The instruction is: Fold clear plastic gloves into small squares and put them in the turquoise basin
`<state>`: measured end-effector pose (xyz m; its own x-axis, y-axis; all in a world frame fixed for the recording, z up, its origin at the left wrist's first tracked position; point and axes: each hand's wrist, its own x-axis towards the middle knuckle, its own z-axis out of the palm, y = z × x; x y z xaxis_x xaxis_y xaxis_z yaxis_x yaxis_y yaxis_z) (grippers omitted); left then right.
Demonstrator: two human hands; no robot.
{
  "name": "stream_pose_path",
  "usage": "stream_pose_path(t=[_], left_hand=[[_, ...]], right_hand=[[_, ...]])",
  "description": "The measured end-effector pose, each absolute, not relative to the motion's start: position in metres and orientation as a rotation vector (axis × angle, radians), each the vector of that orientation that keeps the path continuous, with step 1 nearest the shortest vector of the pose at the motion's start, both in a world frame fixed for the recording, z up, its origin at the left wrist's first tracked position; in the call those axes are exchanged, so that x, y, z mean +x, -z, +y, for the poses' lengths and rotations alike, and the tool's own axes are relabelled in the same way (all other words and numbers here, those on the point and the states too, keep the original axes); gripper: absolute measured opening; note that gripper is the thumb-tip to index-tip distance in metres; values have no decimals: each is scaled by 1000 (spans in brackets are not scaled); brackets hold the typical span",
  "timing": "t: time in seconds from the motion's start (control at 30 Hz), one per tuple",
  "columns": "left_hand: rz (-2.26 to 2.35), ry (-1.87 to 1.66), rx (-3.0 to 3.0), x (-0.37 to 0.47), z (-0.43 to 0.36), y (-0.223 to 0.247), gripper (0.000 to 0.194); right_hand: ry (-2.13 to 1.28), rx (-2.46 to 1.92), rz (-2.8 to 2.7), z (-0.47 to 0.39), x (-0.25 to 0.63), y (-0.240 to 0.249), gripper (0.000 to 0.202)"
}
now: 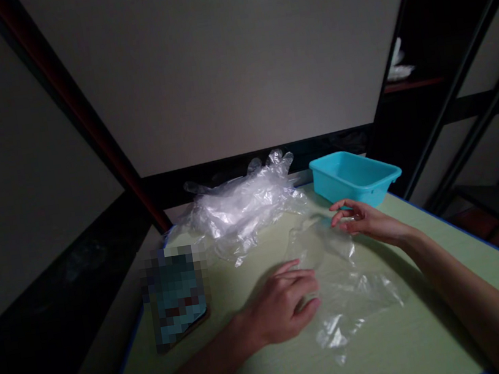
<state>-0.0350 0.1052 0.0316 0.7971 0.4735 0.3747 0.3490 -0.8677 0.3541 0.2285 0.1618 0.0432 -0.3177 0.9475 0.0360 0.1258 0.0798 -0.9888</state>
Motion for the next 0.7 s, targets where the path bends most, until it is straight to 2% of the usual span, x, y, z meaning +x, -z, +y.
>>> stream_pose_path(t=[0.13, 0.23, 0.33, 0.47, 0.57, 0.7], left_hand=[[809, -1012, 2665, -36, 111, -25, 15], [930, -1087, 2668, -35, 113, -24, 14], [975, -943, 2724, -34, 111, -25, 15], [1031, -670, 2767, -35, 110, -25, 39], [1040, -506, 2779, -37, 112, -23, 50], [1016, -358, 2782, -38, 114, -24, 53]], right_hand=[[-1468, -988, -1547, 160, 225, -44, 42], [-1564, -866, -1575, 162, 220, -39, 46], [-1641, -747, -1682, 164, 215, -34, 62], [-1667, -715, -1792, 161, 209, -32, 79], [-1593, -779, -1870, 154, 206, -36, 83], [-1448, -905, -2013, 148, 209, -47, 84]])
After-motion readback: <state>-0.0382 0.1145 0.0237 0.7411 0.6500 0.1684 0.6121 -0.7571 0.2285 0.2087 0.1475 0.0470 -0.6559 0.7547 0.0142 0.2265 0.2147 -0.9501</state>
